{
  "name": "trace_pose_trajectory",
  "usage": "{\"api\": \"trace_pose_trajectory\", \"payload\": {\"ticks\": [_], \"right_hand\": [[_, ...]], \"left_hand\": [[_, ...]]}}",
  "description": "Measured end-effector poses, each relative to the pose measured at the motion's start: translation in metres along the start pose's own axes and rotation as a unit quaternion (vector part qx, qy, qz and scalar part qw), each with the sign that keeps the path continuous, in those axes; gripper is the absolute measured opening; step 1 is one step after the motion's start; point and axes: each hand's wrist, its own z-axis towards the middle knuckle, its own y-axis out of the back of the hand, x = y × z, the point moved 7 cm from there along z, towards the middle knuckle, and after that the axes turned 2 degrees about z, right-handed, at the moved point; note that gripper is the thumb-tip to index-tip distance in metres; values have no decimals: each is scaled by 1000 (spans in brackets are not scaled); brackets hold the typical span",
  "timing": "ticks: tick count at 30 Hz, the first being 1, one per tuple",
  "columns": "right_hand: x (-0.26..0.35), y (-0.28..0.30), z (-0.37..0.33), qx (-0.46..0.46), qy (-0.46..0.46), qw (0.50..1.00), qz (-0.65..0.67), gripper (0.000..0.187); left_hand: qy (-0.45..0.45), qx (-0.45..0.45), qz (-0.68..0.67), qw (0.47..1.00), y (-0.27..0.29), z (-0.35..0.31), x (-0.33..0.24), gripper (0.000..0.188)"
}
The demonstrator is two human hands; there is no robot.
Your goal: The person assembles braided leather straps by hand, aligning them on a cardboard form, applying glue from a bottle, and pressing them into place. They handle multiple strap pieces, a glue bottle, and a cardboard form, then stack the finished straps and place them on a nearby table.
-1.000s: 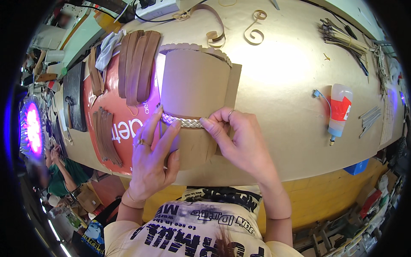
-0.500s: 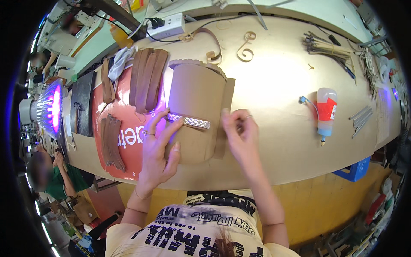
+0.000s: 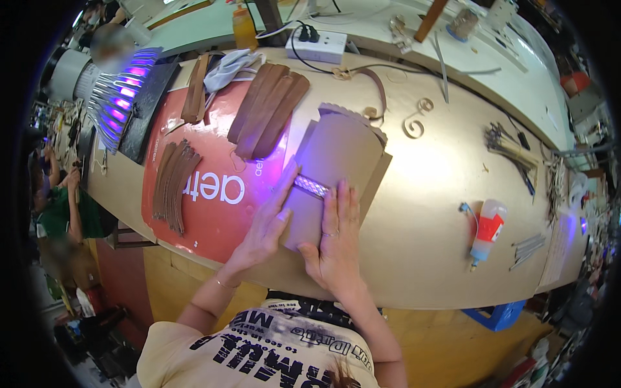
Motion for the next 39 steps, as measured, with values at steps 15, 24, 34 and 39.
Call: {"api": "trace_pose_trajectory", "payload": {"ticks": [15,24,34,39], "right_hand": [[-1,5,-7,-24,-47,997,55,84],[-26,64,-51,-118,-101,985,-78,70],[-81,68,-94,-49,-125,959,-252,60],[-83,63,-91,-21,-141,950,-277,58]], "left_hand": [[12,-70,18,997,24,9,36,41],[164,-371,7,914,66,-75,79,21],[244,-456,569,640,126,-164,61,29],[201,-397,588,675,130,-127,57,58]]}}
